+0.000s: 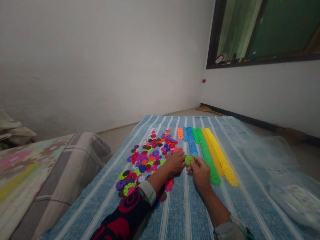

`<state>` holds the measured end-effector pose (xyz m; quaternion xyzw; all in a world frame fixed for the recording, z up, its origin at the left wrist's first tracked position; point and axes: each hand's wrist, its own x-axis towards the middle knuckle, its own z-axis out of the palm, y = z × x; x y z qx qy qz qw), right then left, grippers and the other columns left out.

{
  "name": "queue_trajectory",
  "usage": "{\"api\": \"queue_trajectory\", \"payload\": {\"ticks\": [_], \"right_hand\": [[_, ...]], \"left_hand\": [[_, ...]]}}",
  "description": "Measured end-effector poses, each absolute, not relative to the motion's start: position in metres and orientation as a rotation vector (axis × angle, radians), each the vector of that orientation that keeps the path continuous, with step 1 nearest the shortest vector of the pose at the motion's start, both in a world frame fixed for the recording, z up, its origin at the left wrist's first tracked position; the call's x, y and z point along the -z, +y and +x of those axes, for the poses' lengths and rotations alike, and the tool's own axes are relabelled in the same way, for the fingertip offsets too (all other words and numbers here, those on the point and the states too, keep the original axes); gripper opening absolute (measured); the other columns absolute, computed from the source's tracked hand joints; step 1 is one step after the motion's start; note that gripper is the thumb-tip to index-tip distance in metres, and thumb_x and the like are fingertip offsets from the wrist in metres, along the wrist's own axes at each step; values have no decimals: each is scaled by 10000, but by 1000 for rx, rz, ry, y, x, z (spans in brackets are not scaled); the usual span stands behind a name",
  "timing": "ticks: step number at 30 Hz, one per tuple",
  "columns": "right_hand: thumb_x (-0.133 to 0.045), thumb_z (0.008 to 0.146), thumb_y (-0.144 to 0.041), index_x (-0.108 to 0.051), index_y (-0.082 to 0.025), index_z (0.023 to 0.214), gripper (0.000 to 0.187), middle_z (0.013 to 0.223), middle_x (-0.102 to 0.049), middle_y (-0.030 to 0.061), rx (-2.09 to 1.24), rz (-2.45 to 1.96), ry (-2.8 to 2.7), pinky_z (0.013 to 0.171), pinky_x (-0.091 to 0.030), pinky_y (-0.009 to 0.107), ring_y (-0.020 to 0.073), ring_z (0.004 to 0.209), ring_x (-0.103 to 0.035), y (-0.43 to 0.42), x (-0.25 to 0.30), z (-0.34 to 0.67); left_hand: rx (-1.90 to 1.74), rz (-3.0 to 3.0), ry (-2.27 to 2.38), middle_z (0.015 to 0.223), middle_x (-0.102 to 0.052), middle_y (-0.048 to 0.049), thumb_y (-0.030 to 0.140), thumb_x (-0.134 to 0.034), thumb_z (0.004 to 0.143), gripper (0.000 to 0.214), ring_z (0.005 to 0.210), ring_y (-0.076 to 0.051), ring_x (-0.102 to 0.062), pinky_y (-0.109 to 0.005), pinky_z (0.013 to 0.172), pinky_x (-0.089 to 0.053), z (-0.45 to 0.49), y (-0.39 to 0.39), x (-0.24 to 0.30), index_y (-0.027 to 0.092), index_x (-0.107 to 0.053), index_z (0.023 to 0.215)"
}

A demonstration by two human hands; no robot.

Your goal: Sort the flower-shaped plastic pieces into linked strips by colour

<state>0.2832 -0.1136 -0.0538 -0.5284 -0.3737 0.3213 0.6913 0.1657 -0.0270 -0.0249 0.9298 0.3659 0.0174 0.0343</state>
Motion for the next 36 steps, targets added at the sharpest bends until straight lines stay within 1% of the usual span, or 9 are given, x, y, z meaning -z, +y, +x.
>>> {"api": "queue_trajectory", "payload": {"ticks": [7, 10, 12, 16, 18, 22, 28, 31, 36], "right_hand": [[-627, 747, -396, -675, -104, 1036, 413, 542, -664, -4, -728, -1204, -824, 441, -500, 244, 149, 464, -618, -115, 51, 281], [-616, 758, -396, -681, -103, 1039, 411, 542, -662, -4, -729, -1206, -844, 446, -496, 238, 140, 459, -608, -115, 51, 281], [-613, 763, -394, -683, -104, 1042, 409, 536, -658, -7, -725, -1212, -853, 445, -491, 231, 133, 450, -596, -115, 52, 281], [-616, 758, -391, -679, -113, 1025, 390, 545, -656, -11, -737, -1201, -852, 436, -488, 224, 132, 454, -599, -114, 53, 281], [-611, 755, -389, -680, -119, 1008, 376, 549, -651, -15, -745, -1197, -856, 435, -492, 221, 130, 459, -604, -114, 53, 279], [-611, 742, -391, -684, -134, 986, 362, 544, -640, -25, -769, -1196, -854, 433, -500, 224, 130, 452, -605, -114, 52, 277], [-594, 775, -365, -701, -150, 985, 319, 527, -621, -38, -759, -1197, -917, 465, -493, 229, 132, 468, -606, -115, 55, 272], [-593, 781, -355, -705, -155, 970, 297, 521, -614, -42, -772, -1192, -953, 486, -488, 233, 136, 477, -608, -116, 58, 267], [-592, 770, -356, -699, -165, 964, 293, 507, -600, -51, -832, -1159, -948, 487, -493, 238, 136, 461, -603, -117, 61, 259]], "left_hand": [[-45, 2869, 1333, 1311, -596, -95, 290, -442, 947, 292, 1226, -305, -530, -575, 1046, -362, 140, -39, 21, 230, -593, 1190], [-15, 2819, 1531, 1282, -611, -124, 227, -414, 944, 310, 1238, -324, -517, -554, 1018, -381, 133, -45, 19, 207, -612, 1183], [-23, 2819, 1583, 1262, -617, -145, 226, -433, 934, 309, 1251, -337, -499, -539, 1010, -385, 131, -46, 18, 186, -622, 1174], [-76, 2869, 1470, 1196, -629, -134, 256, -486, 912, 257, 1192, -305, -528, -479, 1000, -398, 137, -39, 20, 180, -653, 1092], [-101, 2868, 1423, 1190, -624, -126, 257, -487, 911, 256, 1172, -292, -537, -465, 988, -409, 145, -31, 22, 187, -649, 1096], [-178, 2822, 1414, 1260, -593, -125, 261, -490, 914, 290, 1208, -288, -517, -474, 984, -415, 166, -11, 24, 202, -615, 1169], [-161, 2882, 1377, 1357, -541, -125, 365, -470, 941, 303, 1302, -310, -439, -505, 1009, -393, 181, 17, 26, 220, -626, 1157], [-128, 2903, 1354, 1293, -582, -134, 371, -447, 949, 320, 1250, -311, -482, -510, 982, -405, 179, 27, 26, 209, -639, 1147], [-125, 2926, 1359, 1156, -655, -140, 307, -422, 948, 311, 1123, -307, -570, -504, 948, -399, 168, 28, 27, 159, -674, 1055]]}}
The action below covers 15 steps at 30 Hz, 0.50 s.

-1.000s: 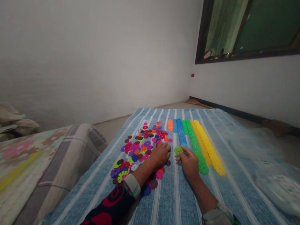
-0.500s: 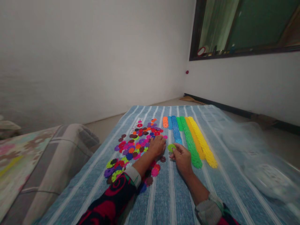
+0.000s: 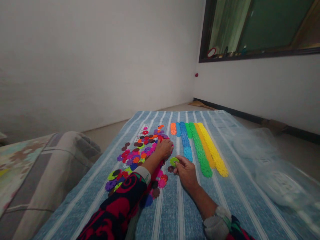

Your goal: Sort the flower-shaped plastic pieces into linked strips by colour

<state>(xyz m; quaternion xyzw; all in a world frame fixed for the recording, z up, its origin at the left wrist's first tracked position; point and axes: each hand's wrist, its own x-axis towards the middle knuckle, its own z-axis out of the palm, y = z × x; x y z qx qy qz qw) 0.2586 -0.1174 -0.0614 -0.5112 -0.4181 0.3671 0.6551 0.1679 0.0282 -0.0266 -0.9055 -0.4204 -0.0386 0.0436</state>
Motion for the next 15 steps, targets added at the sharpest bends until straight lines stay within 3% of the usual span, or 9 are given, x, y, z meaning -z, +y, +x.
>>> {"api": "queue_trajectory", "payload": {"ticks": [7, 11, 15], "right_hand": [[-610, 767, -360, -692, -167, 964, 288, 504, -587, -53, -916, -1103, -955, 544, -547, 264, 160, 514, -657, -121, 60, 251], [-592, 796, -330, -702, -167, 954, 253, 568, -635, -31, -860, -1129, -1030, 514, -523, 245, 129, 476, -614, -123, 61, 250], [-567, 808, -285, -707, -170, 932, 220, 584, -637, -29, -789, -1153, -1111, 497, -500, 230, 112, 453, -584, -124, 61, 249]], "left_hand": [[200, -2569, -1486, 1103, -649, -209, 275, -415, 923, 333, 1102, -340, -570, -518, 977, -363, 151, 28, 26, 95, -661, 1055], [305, -2603, -1438, 1297, -578, -153, 342, -490, 912, 332, 1283, -303, -460, -453, 1036, -369, 152, 39, 26, 170, -621, 1164], [249, -2705, -1360, 1472, -453, -124, 405, -517, 919, 379, 1379, -309, -368, -476, 1070, -356, 159, 56, 30, 214, -594, 1237]]}}
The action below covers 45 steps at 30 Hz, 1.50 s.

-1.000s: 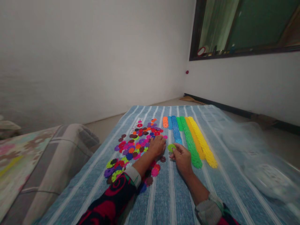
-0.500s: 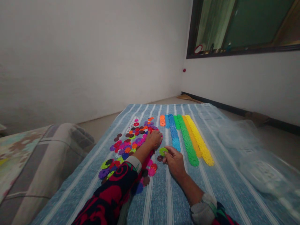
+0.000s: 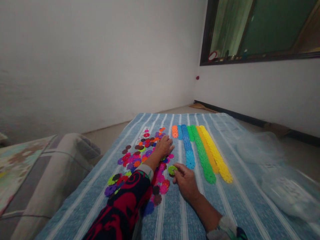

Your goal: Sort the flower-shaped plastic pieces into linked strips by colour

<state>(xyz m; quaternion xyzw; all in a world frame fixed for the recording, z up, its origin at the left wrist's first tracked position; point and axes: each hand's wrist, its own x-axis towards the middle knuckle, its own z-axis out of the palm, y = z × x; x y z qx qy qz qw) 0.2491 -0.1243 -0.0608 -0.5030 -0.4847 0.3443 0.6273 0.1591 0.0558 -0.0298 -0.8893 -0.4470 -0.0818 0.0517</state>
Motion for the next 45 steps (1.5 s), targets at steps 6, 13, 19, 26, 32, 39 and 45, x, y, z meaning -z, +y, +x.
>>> {"api": "queue_trajectory", "payload": {"ticks": [6, 13, 19, 26, 32, 39, 45], "right_hand": [[-572, 810, -288, -713, -169, 937, 224, 561, -625, -29, -781, -1165, -1122, 497, -504, 231, 124, 458, -601, -127, 59, 248], [-567, 808, -281, -725, -176, 936, 229, 659, -679, -5, -785, -1161, -1151, 503, -503, 230, 117, 465, -608, -128, 59, 246], [-558, 808, -267, -732, -199, 938, 227, 673, -685, -9, -766, -1173, -1203, 526, -513, 232, 118, 471, -608, -129, 54, 245], [-549, 812, -268, -732, -197, 965, 249, 711, -692, -1, -791, -1174, -1218, 543, -516, 239, 122, 489, -613, -130, 56, 246], [-554, 804, -267, -735, -202, 913, 221, 685, -687, -4, -773, -1164, -1226, 520, -505, 237, 124, 476, -605, -130, 55, 245], [-582, 785, -283, -729, -184, 920, 222, 679, -687, -3, -842, -1156, -1144, 507, -511, 240, 125, 475, -607, -131, 56, 246], [-545, 834, -291, -729, -183, 974, 255, 676, -687, -6, -833, -1148, -1210, 547, -505, 255, 136, 526, -616, -111, 34, 257]], "left_hand": [[173, -2719, -1351, 1204, -633, -107, 358, -451, 955, 295, 1194, -265, -535, -433, 969, -423, 165, 66, 31, 201, -666, 1082], [213, -2608, -1466, 1162, -643, -136, 276, -408, 953, 301, 1131, -297, -557, -480, 927, -398, 151, 52, 33, 187, -675, 1059], [218, -2552, -1520, 1085, -661, -155, 268, -392, 948, 319, 1089, -306, -570, -496, 946, -367, 146, 45, 30, 171, -692, 995], [228, -2694, -1405, 1259, -624, -139, 340, -440, 946, 299, 1252, -315, -497, -528, 1015, -353, 151, 39, 28, 183, -648, 1093], [169, -2671, -1476, 1193, -661, -161, 286, -456, 932, 260, 1189, -329, -554, -532, 982, -383, 139, 30, 24, 172, -665, 1036], [187, -2690, -1520, 1105, -691, -122, 298, -452, 929, 253, 1112, -296, -604, -467, 949, -412, 121, 6, 13, 180, -675, 959], [283, -2659, -1601, 1191, -686, -86, 343, -497, 918, 231, 1162, -273, -587, -432, 976, -396, 78, -10, 7, 238, -687, 996]]}}
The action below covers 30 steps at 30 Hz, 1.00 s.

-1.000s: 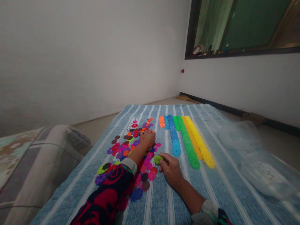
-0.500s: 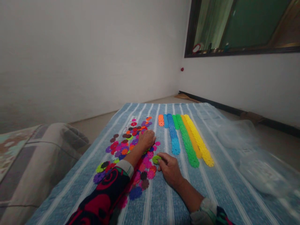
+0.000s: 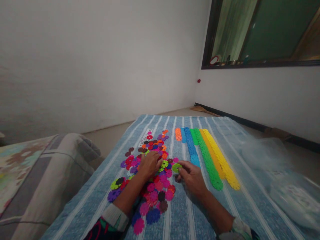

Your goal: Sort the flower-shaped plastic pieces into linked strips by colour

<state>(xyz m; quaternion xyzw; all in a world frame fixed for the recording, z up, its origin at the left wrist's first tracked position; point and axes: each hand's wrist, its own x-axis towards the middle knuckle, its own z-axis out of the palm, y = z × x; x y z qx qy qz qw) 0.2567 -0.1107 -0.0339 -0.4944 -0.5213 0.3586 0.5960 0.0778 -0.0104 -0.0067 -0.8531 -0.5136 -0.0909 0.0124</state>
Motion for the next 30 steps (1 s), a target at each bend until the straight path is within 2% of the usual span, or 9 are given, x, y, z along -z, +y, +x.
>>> {"api": "queue_trajectory", "payload": {"ticks": [4, 6, 9, 14, 20, 27, 30], "right_hand": [[-574, 774, -177, -758, -208, 886, 217, 836, -747, 12, -480, -1238, -1553, 702, -503, 265, 159, 714, -675, -51, 2, 279], [-557, 798, -145, -761, -210, 940, 256, 800, -748, 6, -354, -1390, -1699, 700, -488, 252, 155, 698, -673, -10, -11, 290], [-539, 840, -133, -754, -214, 1027, 296, 882, -764, 21, -181, -1662, -1834, 725, -477, 236, 162, 784, -684, 51, -21, 302], [-568, 815, -97, -763, -197, 1042, 316, 1085, -748, 73, -135, -1811, -1884, 849, -458, 242, 199, 1024, -658, 130, -16, 309], [-538, 800, -51, -743, -175, 1134, 410, 1169, -722, 102, -159, -1941, -1984, 899, -463, 247, 217, 1092, -646, 187, 3, 309], [-551, 850, -70, -746, -191, 1110, 346, 1158, -718, 92, -171, -1999, -2066, 915, -478, 260, 229, 1105, -643, 210, 16, 306], [-584, 931, -195, -683, -187, 1168, 257, 1212, -665, 96, -136, -2011, -2069, 926, -507, 333, 229, 1103, -627, 209, 17, 304]], "left_hand": [[356, -2570, -1722, 1250, -671, -101, 334, -486, 917, 253, 1197, -268, -579, -414, 993, -400, 42, -6, 13, 224, -683, 1031], [386, -2518, -1805, 1221, -681, -105, 319, -469, 918, 260, 1173, -258, -595, -389, 976, -417, 25, -1, 17, 208, -681, 1020], [468, -2497, -1900, 1127, -707, -78, 328, -444, 928, 274, 1076, -228, -636, -348, 923, -450, 4, 3, 19, 209, -670, 1026], [466, -2499, -1995, 967, -723, -78, 341, -401, 945, 307, 959, -223, -665, -335, 860, -486, -18, 4, 21, 193, -665, 895], [453, -2474, -2019, 1279, -668, -128, 344, -467, 916, 351, 1218, -266, -595, -396, 1047, -440, -25, 5, 29, 176, -688, 1130], [406, -2449, -2049, 1277, -678, -118, 323, -485, 894, 355, 1200, -273, -611, -412, 1032, -471, -25, 2, 28, 190, -709, 1136], [416, -2452, -2063, 1288, -668, -141, 334, -475, 896, 386, 1223, -286, -597, -433, 1053, -455, -27, 3, 31, 166, -703, 1157]]}}
